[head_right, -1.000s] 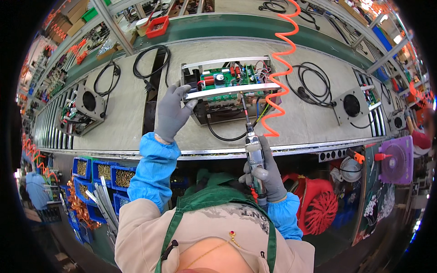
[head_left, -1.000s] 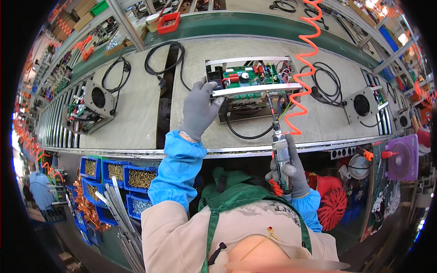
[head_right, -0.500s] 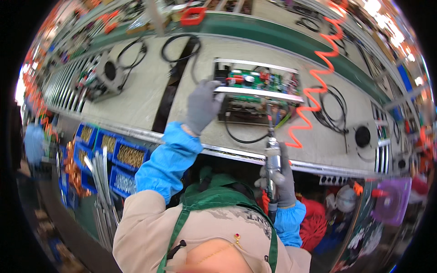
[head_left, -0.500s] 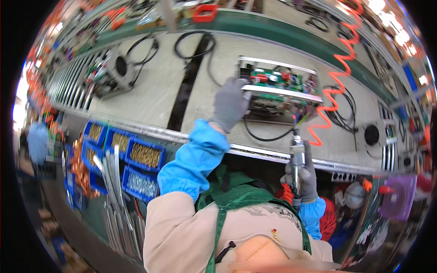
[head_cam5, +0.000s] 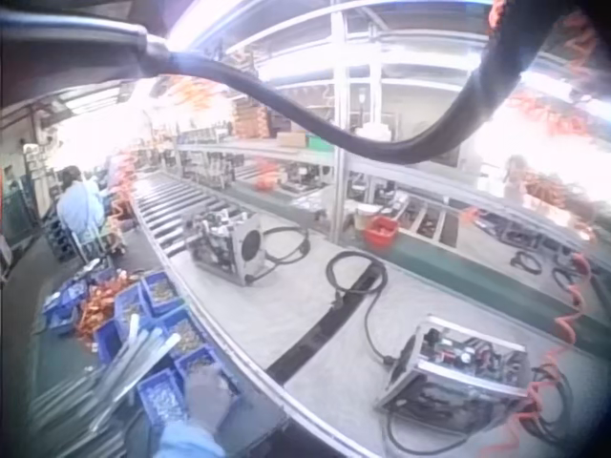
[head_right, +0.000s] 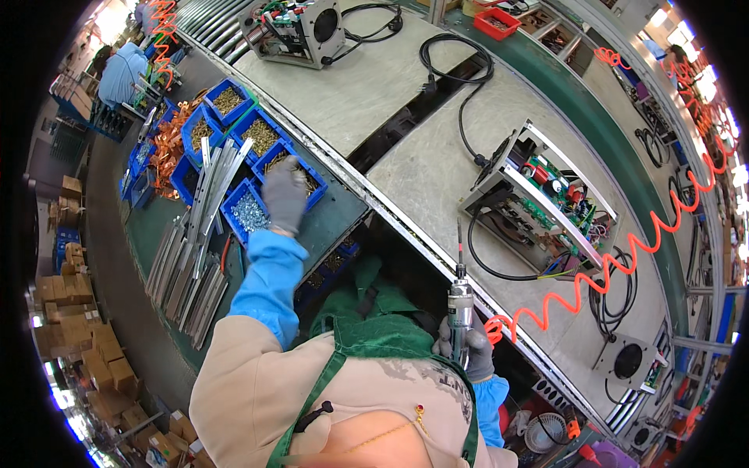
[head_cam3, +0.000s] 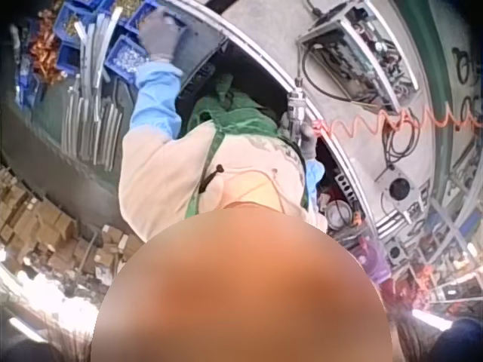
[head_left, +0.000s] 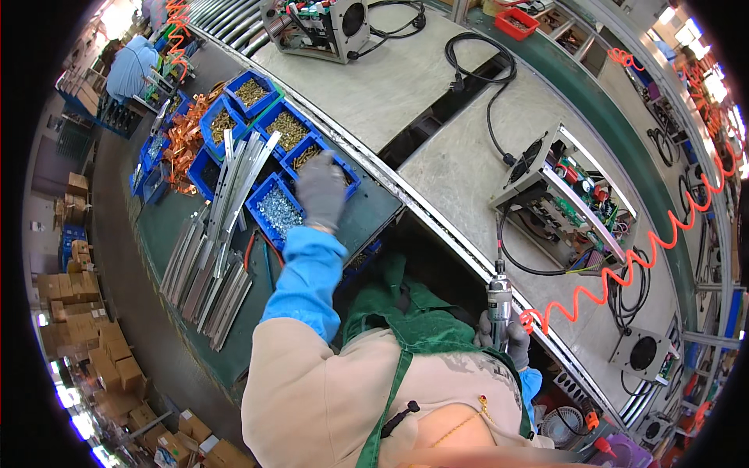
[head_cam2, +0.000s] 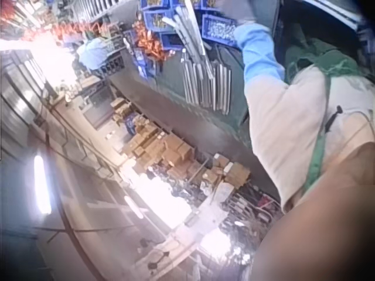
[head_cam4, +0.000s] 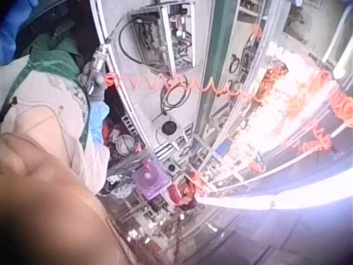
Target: Assembling an electronic chassis using an air screwdriver, screws, and various internal components.
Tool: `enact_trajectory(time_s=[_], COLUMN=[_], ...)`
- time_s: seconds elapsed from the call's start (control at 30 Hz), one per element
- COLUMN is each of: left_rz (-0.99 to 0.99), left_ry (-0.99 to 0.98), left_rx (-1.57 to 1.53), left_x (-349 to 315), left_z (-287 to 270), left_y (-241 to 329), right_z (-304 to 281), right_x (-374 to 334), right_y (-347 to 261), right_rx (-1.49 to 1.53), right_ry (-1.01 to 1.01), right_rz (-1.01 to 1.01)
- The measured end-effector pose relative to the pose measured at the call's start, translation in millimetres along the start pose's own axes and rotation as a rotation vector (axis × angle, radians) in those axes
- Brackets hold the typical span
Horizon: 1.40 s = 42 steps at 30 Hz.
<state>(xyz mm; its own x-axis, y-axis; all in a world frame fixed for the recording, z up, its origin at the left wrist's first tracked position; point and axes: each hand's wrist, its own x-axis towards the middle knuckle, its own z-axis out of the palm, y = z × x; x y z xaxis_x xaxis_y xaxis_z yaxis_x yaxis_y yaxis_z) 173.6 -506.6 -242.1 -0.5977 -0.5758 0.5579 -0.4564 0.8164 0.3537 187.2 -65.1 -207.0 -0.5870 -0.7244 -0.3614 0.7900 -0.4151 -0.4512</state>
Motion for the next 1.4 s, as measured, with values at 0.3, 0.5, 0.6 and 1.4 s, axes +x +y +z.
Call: enact_trajectory(time_s=[0.3, 0.5, 0.6, 1.4], left_rz=[-0.144, -0.194, -0.202, 0.701], left_ry=[-0.624, -0.350, -0.077, -1.029], left_rx=[0.649, 0.479, 0.259, -0.693], left_x=[43.8, 34.2, 22.7, -5.3], left_z=[-5.2, 8.8, 21.2, -11.1], left_y=[-19.9, -35.7, -38.5, 192.6], right_z=[27.1, 26.9, 33.0, 17.4], right_x=[7.8, -4.0, -9.3, -29.1], right_y=[-10.2, -11.2, -14.1, -44.0], right_rx=[-0.222, -0.261, -0.244, -0.885], right_ry=[0.105, 0.076, 0.089, 0.050], right_rz=[0.074, 0.035, 0.030, -0.014])
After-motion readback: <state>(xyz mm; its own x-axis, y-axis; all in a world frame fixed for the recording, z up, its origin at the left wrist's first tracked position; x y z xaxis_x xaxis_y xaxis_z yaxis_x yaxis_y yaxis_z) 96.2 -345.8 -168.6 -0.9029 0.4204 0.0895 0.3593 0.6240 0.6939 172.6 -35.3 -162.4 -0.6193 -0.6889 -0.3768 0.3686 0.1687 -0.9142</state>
